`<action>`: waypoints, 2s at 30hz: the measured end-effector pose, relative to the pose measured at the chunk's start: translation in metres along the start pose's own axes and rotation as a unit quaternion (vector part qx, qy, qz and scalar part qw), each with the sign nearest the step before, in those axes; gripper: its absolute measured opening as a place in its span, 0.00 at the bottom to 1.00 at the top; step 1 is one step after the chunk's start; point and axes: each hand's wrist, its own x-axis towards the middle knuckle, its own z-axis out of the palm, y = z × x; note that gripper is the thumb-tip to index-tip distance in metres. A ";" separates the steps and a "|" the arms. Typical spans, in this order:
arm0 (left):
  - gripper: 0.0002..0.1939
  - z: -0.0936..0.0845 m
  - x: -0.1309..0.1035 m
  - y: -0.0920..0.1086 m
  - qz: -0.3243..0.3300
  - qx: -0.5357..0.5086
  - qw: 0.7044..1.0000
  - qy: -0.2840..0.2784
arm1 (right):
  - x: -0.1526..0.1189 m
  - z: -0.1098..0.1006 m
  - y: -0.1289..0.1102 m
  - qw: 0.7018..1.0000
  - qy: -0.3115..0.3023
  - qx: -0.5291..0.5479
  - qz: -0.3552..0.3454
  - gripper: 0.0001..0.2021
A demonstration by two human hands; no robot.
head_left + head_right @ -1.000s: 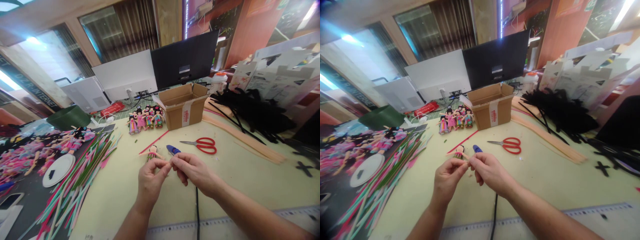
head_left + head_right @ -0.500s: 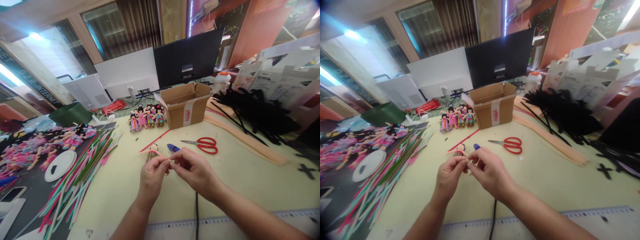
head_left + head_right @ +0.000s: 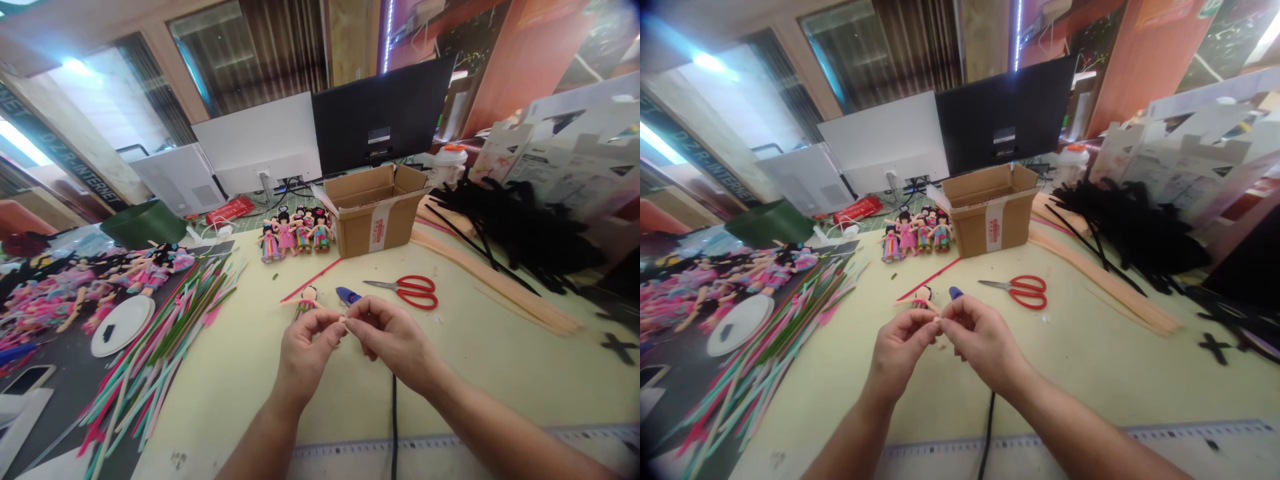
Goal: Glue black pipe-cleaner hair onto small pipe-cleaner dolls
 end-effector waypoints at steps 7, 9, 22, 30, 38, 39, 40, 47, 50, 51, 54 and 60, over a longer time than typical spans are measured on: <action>0.08 0.000 -0.001 0.002 0.008 0.026 0.999 0.015 | 0.002 -0.003 -0.001 0.999 -0.029 -0.020 0.019 0.04; 0.08 -0.001 0.000 0.003 0.006 0.031 0.999 0.004 | 0.002 -0.005 -0.001 0.999 -0.021 -0.034 0.001 0.04; 0.08 -0.007 0.005 0.005 -0.004 0.019 0.999 -0.047 | -0.001 -0.009 -0.001 0.995 -0.022 -0.094 -0.033 0.11; 0.09 -0.008 0.005 0.010 -0.006 0.009 0.999 -0.050 | 0.000 -0.009 0.001 0.994 -0.016 -0.098 -0.032 0.12; 0.10 -0.005 0.000 0.009 0.072 0.175 0.981 -0.042 | 0.002 -0.007 0.005 0.989 -0.008 -0.144 -0.043 0.09; 0.10 -0.004 -0.001 0.009 0.093 0.207 0.973 -0.038 | 0.002 -0.008 0.005 0.987 -0.004 -0.156 -0.048 0.09; 0.09 -0.004 -0.001 0.009 0.112 0.229 0.966 -0.037 | 0.002 -0.008 0.006 0.984 -0.001 -0.167 -0.053 0.09; 0.13 -0.006 0.000 0.008 0.041 0.114 0.991 -0.050 | 0.002 -0.006 -0.003 0.996 -0.018 -0.090 0.018 0.07; 0.13 -0.006 0.000 0.007 0.007 0.060 0.997 -0.038 | 0.002 -0.003 -0.006 0.998 -0.021 -0.053 0.038 0.08; 0.13 -0.006 0.000 0.006 0.006 0.055 0.998 -0.038 | 0.002 -0.003 -0.006 0.998 -0.018 -0.049 0.035 0.08; 0.11 -0.005 0.000 0.005 0.012 0.059 0.997 -0.039 | 0.001 -0.002 -0.001 0.999 -0.013 -0.049 0.015 0.08; 0.10 -0.004 0.000 0.005 0.020 0.085 0.996 -0.023 | 0.000 -0.005 0.004 0.992 -0.018 -0.120 -0.036 0.08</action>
